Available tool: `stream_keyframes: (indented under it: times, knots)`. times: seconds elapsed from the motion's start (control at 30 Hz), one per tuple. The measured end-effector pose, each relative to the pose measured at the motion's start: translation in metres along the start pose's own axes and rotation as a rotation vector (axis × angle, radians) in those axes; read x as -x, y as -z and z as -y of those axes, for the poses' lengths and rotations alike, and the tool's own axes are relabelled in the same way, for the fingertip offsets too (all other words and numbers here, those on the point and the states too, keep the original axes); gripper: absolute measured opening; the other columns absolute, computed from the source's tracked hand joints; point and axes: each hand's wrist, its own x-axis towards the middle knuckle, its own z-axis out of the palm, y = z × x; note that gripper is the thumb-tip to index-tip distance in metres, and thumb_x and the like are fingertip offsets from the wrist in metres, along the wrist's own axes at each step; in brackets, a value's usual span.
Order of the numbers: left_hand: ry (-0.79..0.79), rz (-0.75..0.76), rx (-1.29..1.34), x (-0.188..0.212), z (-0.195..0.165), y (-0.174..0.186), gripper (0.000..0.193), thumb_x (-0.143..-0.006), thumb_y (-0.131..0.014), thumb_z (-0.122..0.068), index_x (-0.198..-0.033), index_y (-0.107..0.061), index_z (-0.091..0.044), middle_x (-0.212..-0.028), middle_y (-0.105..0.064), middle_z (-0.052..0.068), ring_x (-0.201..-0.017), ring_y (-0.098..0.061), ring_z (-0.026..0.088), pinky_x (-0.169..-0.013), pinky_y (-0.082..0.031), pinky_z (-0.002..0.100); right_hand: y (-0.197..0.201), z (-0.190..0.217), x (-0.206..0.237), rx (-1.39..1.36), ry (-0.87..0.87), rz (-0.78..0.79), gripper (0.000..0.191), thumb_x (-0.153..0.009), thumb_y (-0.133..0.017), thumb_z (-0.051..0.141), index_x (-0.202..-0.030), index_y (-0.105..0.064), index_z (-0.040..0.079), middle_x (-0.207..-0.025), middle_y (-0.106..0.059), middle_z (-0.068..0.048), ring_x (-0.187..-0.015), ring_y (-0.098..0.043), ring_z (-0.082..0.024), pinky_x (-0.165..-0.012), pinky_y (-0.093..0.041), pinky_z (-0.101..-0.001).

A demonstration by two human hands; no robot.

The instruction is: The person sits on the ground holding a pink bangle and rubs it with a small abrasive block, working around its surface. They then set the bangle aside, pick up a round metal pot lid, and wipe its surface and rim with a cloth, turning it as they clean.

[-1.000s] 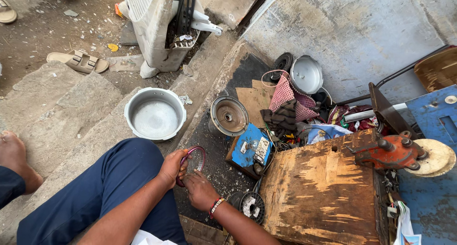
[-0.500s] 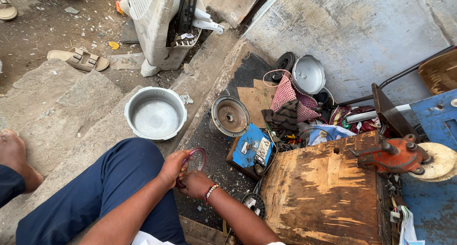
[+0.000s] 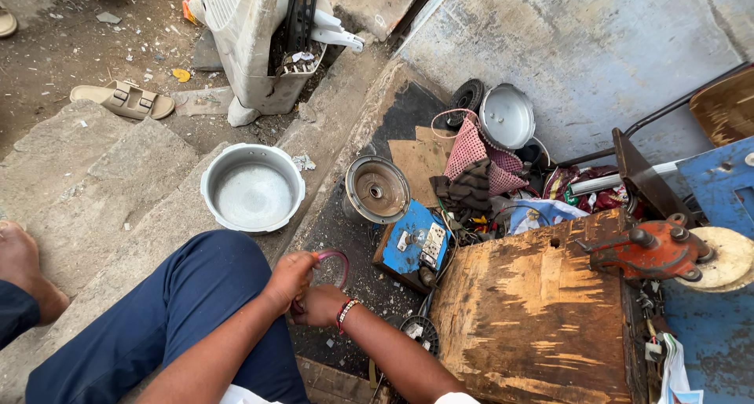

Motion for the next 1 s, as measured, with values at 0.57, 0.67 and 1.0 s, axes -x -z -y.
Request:
stream_keyframes:
  times: [0.57, 0.67, 1.0]
  knots:
    - [-0.092, -0.236, 0.113, -0.028, -0.028, -0.028, 0.031, -0.099, -0.062, -0.036, -0.087, -0.062, -0.007, -0.053, -0.041, -0.003, -0.04, -0.032, 0.011, -0.036, -0.023, 0.03, 0.015, -0.01, 0.021, -0.013, 0.045, -0.534, 0.023, -0.089, -0.072, 0.028, -0.082, -0.066, 0.008, -0.076, -0.068, -0.014, -0.079, -0.068, -0.034, -0.079, -0.051, -0.0491]
    - [-0.409, -0.302, -0.166, -0.031, -0.037, -0.032, 0.024, -0.1, -0.061, -0.031, -0.093, -0.065, -0.009, -0.065, -0.049, -0.002, -0.052, -0.043, 0.011, -0.045, -0.034, 0.03, 0.01, 0.001, 0.025, 0.027, 0.062, -0.904, 0.014, -0.087, -0.069, 0.021, -0.088, -0.063, 0.008, -0.077, -0.066, -0.014, -0.081, -0.066, -0.035, -0.08, -0.051, -0.0498]
    - [-0.246, -0.268, -0.149, -0.029, -0.041, -0.062, 0.037, -0.097, -0.06, -0.033, -0.092, -0.073, 0.001, -0.065, -0.054, 0.006, -0.059, -0.045, 0.02, -0.053, -0.034, 0.04, 0.031, -0.019, 0.038, -0.044, -0.017, -0.639, 0.026, -0.088, -0.074, 0.026, -0.102, -0.068, 0.005, -0.082, -0.069, -0.015, -0.082, -0.068, -0.038, -0.077, -0.051, -0.0516]
